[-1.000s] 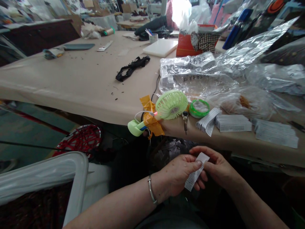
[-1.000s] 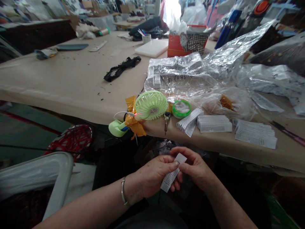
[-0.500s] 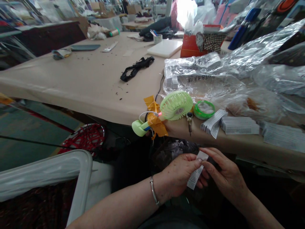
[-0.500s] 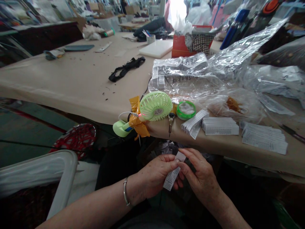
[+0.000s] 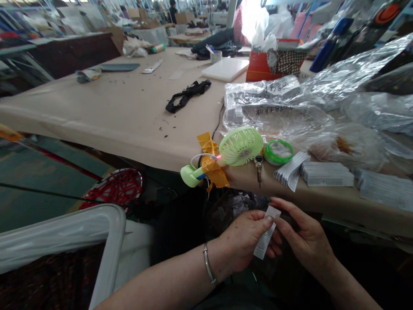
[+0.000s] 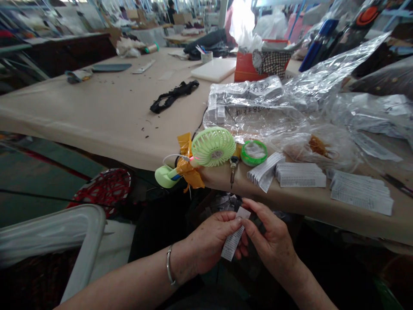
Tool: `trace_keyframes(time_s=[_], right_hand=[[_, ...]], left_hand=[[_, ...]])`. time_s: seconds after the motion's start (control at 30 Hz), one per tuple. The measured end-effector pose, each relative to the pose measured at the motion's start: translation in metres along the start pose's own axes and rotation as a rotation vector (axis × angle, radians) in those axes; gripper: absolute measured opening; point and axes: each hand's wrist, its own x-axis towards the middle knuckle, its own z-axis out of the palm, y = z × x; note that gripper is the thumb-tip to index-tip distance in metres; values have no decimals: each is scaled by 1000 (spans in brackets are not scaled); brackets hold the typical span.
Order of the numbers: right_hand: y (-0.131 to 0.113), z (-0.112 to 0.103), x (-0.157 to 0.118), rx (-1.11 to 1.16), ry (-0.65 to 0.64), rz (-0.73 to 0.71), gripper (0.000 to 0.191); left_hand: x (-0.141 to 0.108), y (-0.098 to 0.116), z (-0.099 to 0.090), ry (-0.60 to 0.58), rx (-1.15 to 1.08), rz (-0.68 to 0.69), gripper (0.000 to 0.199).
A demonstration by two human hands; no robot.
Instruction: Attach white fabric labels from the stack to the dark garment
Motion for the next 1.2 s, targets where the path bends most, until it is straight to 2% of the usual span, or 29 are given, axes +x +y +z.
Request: trace_keyframes(time_s=[0.13, 0.23, 0.33, 0.5, 0.6, 0.7, 0.87, 0.93, 1.03, 1.13, 1.2], right_hand=[[-5, 2, 4, -35, 3, -70, 29], [-6, 3, 4, -41, 31, -54, 32], [-4, 4, 2, -7, -2, -33, 31], [-1, 6, 1, 115, 24, 157, 33], [-1, 8, 5, 249, 28, 271, 23], [-3, 9, 11, 324, 4, 332, 19], [-11, 13, 20, 388, -6, 403, 22], [-15, 15, 23, 453, -5, 429, 23], [-19, 18, 29, 525, -10, 396, 21], [-22, 19, 36, 487, 16, 309, 19], [-22, 19, 40, 458, 38, 278, 18]], left_hand=[[-1, 2, 1, 10, 3, -7, 25], [-2, 3, 0, 4, -5, 4, 28], [-1, 3, 0, 3, -6, 8, 33], [-2, 3, -1, 22, -15, 22, 36], [-1, 3, -3, 37, -15, 44, 37], [-1, 2, -5, 53, -10, 70, 37], [-1, 2, -5, 84, 16, 106, 35], [0, 2, -6, 101, 59, 158, 33], [2, 5, -11, 162, 220, 319, 29], [3, 10, -17, 277, 435, 488, 21], [2, 15, -19, 334, 533, 550, 19]])
